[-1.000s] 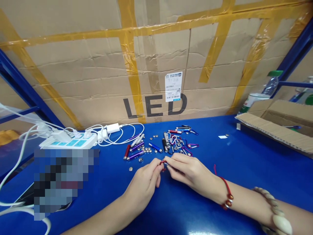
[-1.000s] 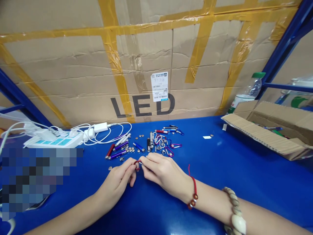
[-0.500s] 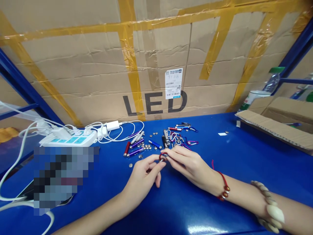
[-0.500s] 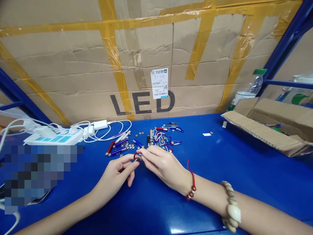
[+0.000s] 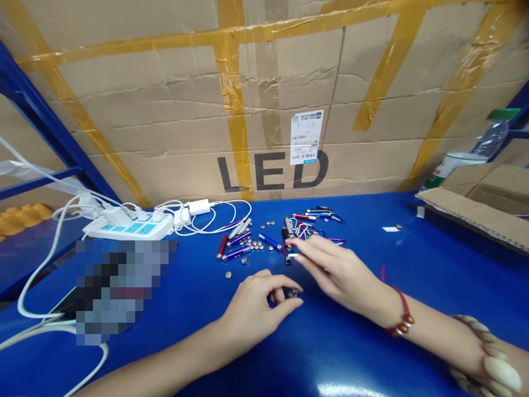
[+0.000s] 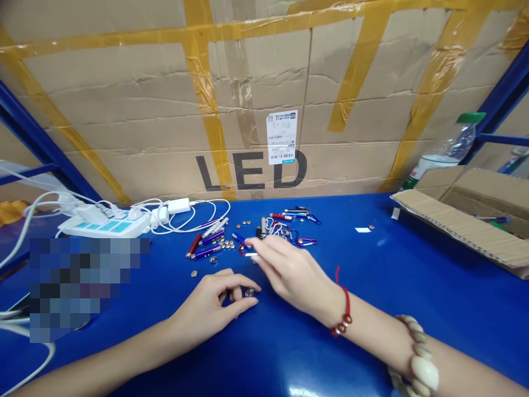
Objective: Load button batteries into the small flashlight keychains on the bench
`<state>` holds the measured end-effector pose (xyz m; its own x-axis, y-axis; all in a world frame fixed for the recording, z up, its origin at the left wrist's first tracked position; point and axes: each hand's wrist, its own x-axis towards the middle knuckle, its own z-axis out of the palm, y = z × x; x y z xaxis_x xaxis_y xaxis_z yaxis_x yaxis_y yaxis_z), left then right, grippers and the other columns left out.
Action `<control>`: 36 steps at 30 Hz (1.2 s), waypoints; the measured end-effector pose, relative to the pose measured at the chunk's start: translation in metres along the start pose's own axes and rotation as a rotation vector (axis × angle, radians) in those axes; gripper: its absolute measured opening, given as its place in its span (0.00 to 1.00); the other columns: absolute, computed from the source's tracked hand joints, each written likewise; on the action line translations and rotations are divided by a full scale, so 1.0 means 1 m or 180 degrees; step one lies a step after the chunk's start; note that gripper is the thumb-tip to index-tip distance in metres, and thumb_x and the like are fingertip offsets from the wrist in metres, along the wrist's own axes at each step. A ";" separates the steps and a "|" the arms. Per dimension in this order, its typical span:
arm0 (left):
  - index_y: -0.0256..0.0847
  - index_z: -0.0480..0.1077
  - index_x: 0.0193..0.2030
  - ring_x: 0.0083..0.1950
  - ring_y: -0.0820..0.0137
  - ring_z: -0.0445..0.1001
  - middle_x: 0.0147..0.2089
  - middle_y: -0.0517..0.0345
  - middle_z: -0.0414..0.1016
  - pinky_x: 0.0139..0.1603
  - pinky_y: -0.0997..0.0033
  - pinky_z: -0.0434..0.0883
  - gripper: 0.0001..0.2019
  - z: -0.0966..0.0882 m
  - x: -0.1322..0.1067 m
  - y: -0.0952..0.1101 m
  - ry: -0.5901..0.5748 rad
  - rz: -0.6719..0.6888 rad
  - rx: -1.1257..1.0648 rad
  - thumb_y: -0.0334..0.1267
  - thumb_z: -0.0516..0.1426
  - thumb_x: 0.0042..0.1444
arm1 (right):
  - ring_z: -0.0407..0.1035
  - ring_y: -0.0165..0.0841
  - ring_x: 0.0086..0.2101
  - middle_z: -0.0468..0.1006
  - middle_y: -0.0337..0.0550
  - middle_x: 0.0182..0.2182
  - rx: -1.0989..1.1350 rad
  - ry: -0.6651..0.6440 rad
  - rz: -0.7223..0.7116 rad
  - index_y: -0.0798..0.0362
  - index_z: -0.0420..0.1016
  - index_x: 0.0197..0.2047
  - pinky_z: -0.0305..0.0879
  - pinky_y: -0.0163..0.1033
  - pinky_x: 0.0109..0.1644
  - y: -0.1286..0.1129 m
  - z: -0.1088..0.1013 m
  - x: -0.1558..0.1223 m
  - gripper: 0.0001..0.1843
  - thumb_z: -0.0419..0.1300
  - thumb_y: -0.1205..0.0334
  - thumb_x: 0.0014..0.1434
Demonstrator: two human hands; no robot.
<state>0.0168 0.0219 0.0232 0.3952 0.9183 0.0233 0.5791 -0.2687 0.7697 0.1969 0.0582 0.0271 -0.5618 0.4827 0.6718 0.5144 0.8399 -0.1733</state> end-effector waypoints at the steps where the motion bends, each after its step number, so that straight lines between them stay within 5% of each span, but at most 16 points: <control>1: 0.44 0.74 0.38 0.31 0.73 0.65 0.25 0.60 0.70 0.34 0.76 0.62 0.09 -0.001 0.000 -0.001 0.0088 0.0116 0.0207 0.40 0.55 0.52 | 0.67 0.33 0.41 0.71 0.49 0.41 -0.0208 -0.0047 0.0146 0.58 0.63 0.54 0.66 0.36 0.44 0.006 -0.006 0.002 0.17 0.47 0.65 0.63; 4: 0.44 0.73 0.38 0.41 0.71 0.66 0.37 0.57 0.70 0.40 0.74 0.63 0.09 -0.004 0.001 -0.005 0.0204 0.0386 0.0521 0.34 0.52 0.54 | 0.69 0.37 0.39 0.72 0.50 0.40 -0.1191 -0.0464 0.0981 0.56 0.68 0.49 0.67 0.39 0.39 0.030 -0.026 0.007 0.16 0.45 0.62 0.64; 7: 0.45 0.72 0.38 0.42 0.72 0.66 0.39 0.58 0.68 0.42 0.73 0.64 0.11 -0.006 0.003 -0.011 0.0185 0.0520 0.0570 0.31 0.50 0.56 | 0.71 0.40 0.34 0.75 0.49 0.33 -0.2093 -0.1446 0.2034 0.55 0.74 0.35 0.64 0.40 0.33 0.054 -0.043 0.008 0.16 0.46 0.62 0.63; 13: 0.47 0.71 0.40 0.42 0.72 0.67 0.39 0.59 0.69 0.46 0.70 0.65 0.10 -0.005 0.005 -0.013 0.0126 0.0625 0.0628 0.32 0.51 0.56 | 0.70 0.41 0.38 0.75 0.46 0.36 -0.2157 -0.2086 0.2868 0.50 0.76 0.38 0.61 0.39 0.34 0.076 -0.057 0.005 0.13 0.50 0.62 0.59; 17: 0.47 0.70 0.43 0.43 0.71 0.68 0.40 0.59 0.71 0.46 0.69 0.66 0.11 -0.004 0.004 -0.013 0.0211 0.0676 0.0610 0.33 0.51 0.56 | 0.69 0.38 0.39 0.74 0.44 0.40 -0.2033 -0.1539 0.2513 0.48 0.73 0.45 0.62 0.38 0.36 0.085 -0.053 0.001 0.14 0.49 0.62 0.60; 20: 0.49 0.69 0.44 0.43 0.71 0.69 0.41 0.60 0.71 0.45 0.70 0.66 0.12 -0.002 0.004 -0.017 0.0304 0.0788 0.0558 0.33 0.51 0.56 | 0.66 0.37 0.45 0.71 0.47 0.46 -0.1653 -0.1071 0.1574 0.52 0.69 0.50 0.62 0.40 0.43 0.096 -0.039 -0.003 0.17 0.47 0.61 0.62; 23: 0.48 0.70 0.44 0.41 0.73 0.69 0.40 0.61 0.72 0.47 0.69 0.65 0.11 -0.001 0.005 -0.022 0.0342 0.1001 0.0605 0.32 0.50 0.58 | 0.59 0.38 0.52 0.66 0.47 0.53 -0.1168 -0.1056 0.0883 0.52 0.65 0.55 0.58 0.45 0.50 0.107 -0.022 -0.006 0.19 0.44 0.57 0.63; 28: 0.46 0.73 0.38 0.38 0.72 0.67 0.38 0.59 0.72 0.39 0.73 0.66 0.09 -0.001 0.004 -0.024 0.0333 0.1279 0.0759 0.36 0.52 0.58 | 0.57 0.39 0.53 0.64 0.45 0.54 -0.0845 -0.1006 0.0930 0.48 0.65 0.55 0.57 0.47 0.50 0.115 -0.006 -0.004 0.19 0.46 0.57 0.63; 36: 0.48 0.75 0.36 0.39 0.72 0.67 0.39 0.58 0.70 0.42 0.70 0.67 0.06 0.003 0.002 -0.018 0.0207 0.1202 0.0806 0.39 0.55 0.55 | 0.62 0.39 0.46 0.70 0.45 0.44 -0.1133 -0.0457 0.1408 0.49 0.77 0.38 0.61 0.44 0.43 0.116 0.001 0.003 0.10 0.57 0.56 0.55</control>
<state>0.0092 0.0276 0.0070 0.5712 0.7565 0.3184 0.5623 -0.6433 0.5196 0.2542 0.1570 0.0084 -0.3135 0.8182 0.4821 0.8921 0.4276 -0.1457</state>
